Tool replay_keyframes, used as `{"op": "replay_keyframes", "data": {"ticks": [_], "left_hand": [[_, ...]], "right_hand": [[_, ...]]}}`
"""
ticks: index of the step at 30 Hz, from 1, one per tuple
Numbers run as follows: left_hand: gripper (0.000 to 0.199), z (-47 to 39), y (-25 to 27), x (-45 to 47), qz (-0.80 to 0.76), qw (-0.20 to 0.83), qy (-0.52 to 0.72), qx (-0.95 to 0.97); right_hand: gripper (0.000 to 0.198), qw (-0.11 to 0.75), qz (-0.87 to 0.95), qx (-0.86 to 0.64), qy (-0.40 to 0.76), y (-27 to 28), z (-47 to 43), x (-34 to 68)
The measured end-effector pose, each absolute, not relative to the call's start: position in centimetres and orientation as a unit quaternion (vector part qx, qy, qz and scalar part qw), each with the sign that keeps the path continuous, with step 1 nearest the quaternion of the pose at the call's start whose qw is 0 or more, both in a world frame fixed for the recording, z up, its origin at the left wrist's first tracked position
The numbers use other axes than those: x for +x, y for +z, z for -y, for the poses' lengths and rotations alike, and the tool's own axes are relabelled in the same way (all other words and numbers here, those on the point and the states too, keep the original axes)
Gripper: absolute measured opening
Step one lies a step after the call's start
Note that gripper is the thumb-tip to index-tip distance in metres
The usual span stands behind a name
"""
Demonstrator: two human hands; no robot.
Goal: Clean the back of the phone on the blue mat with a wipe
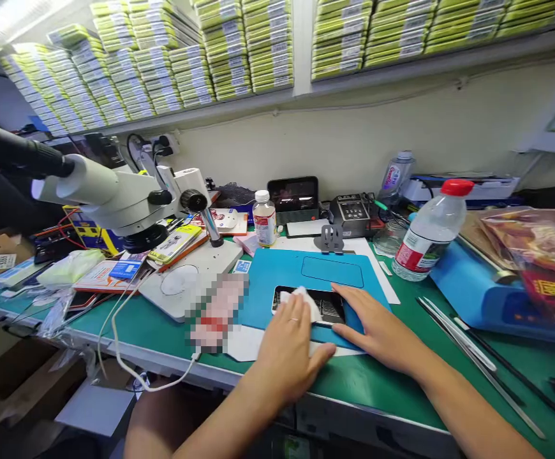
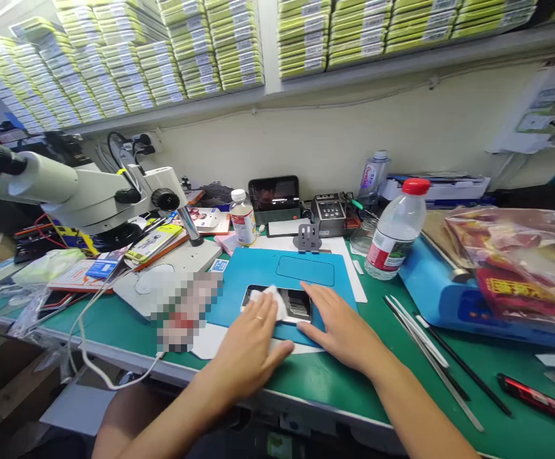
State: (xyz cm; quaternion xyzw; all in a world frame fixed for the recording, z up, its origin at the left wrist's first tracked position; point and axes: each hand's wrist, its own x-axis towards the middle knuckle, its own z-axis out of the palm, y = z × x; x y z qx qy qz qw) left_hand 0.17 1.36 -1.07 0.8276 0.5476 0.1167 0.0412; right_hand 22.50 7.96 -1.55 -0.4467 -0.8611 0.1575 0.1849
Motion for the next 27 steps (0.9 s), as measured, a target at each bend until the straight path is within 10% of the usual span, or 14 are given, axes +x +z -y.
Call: {"op": "replay_keyframes", "data": {"ticks": [15, 27], "left_hand": [[0.089, -1.4, -2.1, -1.8, -0.576, 0.000, 0.156, 0.802], [0.057, -5.9, -0.5, -3.0, -0.557, 0.067, 0.180, 0.808]], "right_hand": [[0.075, 0.166, 0.854, -0.468, 0.153, -0.9, -7.6, 22.3], [0.077, 0.111, 0.852, -0.500, 0.103, 2.5, -15.4, 19.8]]}}
